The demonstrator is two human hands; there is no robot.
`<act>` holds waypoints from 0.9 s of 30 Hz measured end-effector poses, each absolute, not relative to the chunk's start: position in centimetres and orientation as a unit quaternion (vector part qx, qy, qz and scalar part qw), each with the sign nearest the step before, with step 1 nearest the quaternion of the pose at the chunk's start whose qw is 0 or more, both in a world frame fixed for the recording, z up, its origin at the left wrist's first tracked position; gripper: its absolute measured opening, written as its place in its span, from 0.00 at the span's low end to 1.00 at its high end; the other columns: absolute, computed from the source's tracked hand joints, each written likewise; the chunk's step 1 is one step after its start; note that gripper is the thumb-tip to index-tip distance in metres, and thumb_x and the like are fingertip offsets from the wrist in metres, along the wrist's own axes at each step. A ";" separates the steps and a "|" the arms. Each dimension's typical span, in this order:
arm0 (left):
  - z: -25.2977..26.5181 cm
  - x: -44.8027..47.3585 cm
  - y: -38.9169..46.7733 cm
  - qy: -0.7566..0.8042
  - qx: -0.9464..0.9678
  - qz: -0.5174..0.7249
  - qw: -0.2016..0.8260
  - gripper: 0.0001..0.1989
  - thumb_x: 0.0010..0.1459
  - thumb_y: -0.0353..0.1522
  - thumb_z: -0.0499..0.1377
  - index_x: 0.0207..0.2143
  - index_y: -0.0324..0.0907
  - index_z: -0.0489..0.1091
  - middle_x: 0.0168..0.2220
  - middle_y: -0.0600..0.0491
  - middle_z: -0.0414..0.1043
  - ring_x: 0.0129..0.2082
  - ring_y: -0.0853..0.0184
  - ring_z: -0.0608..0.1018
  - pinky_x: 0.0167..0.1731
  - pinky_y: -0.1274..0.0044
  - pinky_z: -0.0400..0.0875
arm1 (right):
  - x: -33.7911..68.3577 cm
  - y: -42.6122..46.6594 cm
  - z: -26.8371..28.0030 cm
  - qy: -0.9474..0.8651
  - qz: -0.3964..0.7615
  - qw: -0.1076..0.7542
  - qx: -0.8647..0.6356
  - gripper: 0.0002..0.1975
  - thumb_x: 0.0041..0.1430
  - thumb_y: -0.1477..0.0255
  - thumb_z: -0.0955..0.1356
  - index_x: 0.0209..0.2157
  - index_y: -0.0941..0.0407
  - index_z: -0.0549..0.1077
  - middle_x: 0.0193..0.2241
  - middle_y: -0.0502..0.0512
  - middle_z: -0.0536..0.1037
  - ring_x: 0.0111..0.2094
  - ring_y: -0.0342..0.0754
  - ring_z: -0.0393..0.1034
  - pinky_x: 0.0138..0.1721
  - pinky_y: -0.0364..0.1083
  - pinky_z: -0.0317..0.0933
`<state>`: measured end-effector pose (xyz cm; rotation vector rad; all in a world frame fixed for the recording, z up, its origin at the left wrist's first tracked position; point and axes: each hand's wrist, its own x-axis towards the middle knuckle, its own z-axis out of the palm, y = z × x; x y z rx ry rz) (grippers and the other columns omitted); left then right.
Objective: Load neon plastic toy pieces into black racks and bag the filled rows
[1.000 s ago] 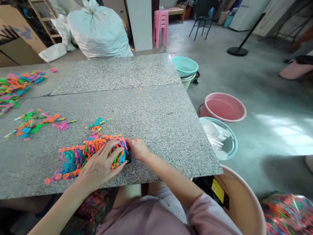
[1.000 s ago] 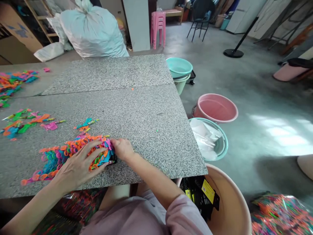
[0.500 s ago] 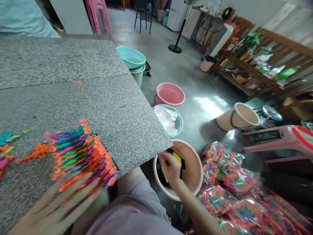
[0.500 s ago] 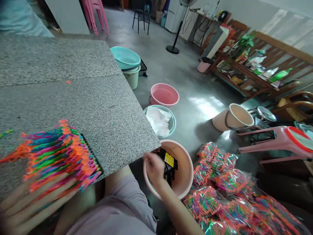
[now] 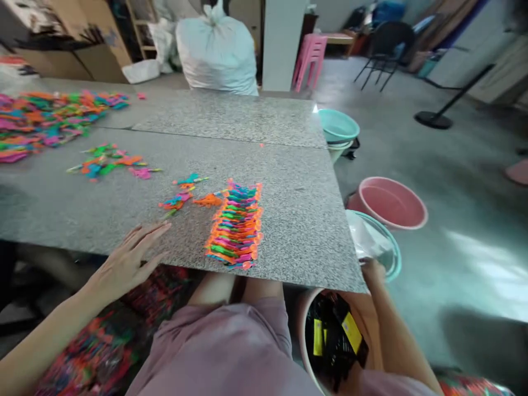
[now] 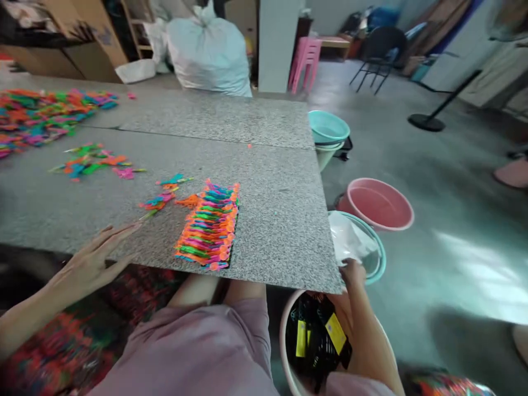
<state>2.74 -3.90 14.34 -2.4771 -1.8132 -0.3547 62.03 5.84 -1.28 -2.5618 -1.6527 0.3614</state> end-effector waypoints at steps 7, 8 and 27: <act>19.6 9.6 -5.3 -0.557 -0.788 -0.261 0.027 0.16 0.67 0.32 0.58 0.57 0.48 0.67 0.52 0.59 0.74 0.51 0.65 0.78 0.58 0.70 0.71 | 66.0 1.4 3.5 -0.526 0.278 0.134 -0.792 0.14 0.43 0.61 0.73 0.14 0.50 0.68 0.17 0.57 0.75 0.22 0.54 0.70 0.25 0.49 0.60; 19.9 12.2 -5.3 -0.517 -0.802 -0.296 -0.036 0.13 0.66 0.33 0.59 0.52 0.49 0.70 0.47 0.59 0.77 0.45 0.68 0.80 0.51 0.75 0.75 | 65.1 0.1 4.9 -0.500 0.320 0.210 -0.777 0.15 0.42 0.57 0.74 0.15 0.51 0.70 0.17 0.56 0.75 0.21 0.52 0.68 0.24 0.49 0.60; 10.2 35.3 -2.6 -0.331 -0.433 -0.300 -0.783 0.20 0.51 0.47 0.67 0.30 0.43 0.65 0.31 0.56 0.71 0.34 0.71 0.76 0.41 0.77 0.72 | 53.7 -12.4 7.0 -0.205 0.391 0.682 -0.583 0.18 0.46 0.57 0.77 0.26 0.54 0.72 0.23 0.48 0.73 0.22 0.43 0.65 0.24 0.43 0.65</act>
